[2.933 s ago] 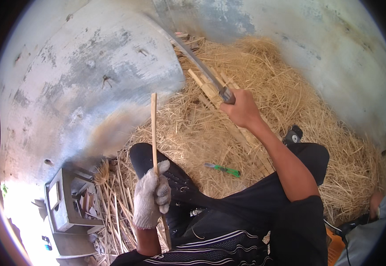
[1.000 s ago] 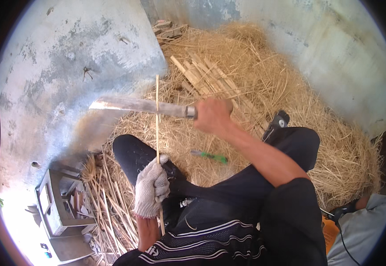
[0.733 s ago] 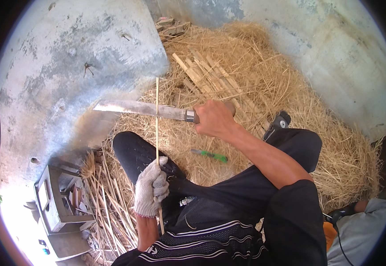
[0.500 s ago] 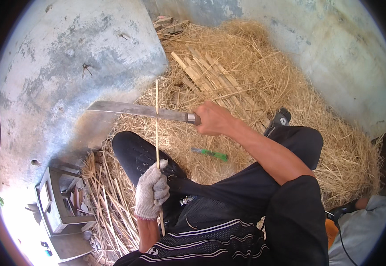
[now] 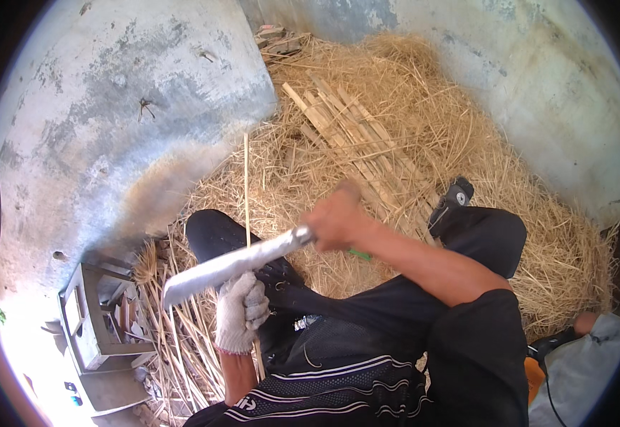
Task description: The person sits on a straw-covered floor and uses a machete to split a long bamboo stick into thin strips. They then use a green utility knife to shave and smooth the edges of the bamboo strips.
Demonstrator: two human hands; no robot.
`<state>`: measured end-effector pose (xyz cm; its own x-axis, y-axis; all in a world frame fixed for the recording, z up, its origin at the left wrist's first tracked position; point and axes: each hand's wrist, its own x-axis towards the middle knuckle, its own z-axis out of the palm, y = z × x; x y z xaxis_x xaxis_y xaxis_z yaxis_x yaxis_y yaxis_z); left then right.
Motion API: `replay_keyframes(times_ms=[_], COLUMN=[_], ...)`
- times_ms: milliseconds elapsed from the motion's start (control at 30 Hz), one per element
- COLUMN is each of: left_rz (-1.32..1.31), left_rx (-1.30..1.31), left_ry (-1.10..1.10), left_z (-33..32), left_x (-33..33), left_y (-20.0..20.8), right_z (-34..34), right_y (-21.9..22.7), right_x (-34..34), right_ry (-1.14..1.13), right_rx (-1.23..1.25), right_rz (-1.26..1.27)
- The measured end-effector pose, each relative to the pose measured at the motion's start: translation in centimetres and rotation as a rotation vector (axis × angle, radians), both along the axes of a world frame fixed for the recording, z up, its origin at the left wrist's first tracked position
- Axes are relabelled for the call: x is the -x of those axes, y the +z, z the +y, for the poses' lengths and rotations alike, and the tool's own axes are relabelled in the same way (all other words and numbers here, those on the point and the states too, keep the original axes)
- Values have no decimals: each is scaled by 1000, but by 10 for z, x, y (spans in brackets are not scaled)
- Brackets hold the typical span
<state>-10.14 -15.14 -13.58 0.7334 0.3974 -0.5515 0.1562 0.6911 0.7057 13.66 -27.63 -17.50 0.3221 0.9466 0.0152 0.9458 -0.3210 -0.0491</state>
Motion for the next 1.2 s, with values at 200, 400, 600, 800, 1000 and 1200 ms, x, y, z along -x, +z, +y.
replay_keyframes(times_ms=[200, 400, 600, 800, 1000, 1200], left_rz=[146, -25, -52, 23, 20, 113], left_rx=[31, 23, -102, -188, -176, -91], left_ry=[-323, -55, -42, -18, 34, -203], left_z=[-47, 3, 11, -7, -25, -47], left_x=[59, 23, 11, 8, 9, 35], left_y=[-9, 15, 35, 55, 51, 38], right_z=[-66, -65, -37, -18, -9, 0], right_y=[-19, 35, 53, 19, 9, 13], right_x=[-202, -170, -60, -6, -19, -117], right_ry=[-1179, -1092, -251, 175, -37, -823], right_rx=[-784, -961, -623, -486, -545, -553], right_rz=[261, 762, 395, 200, 155, 353])
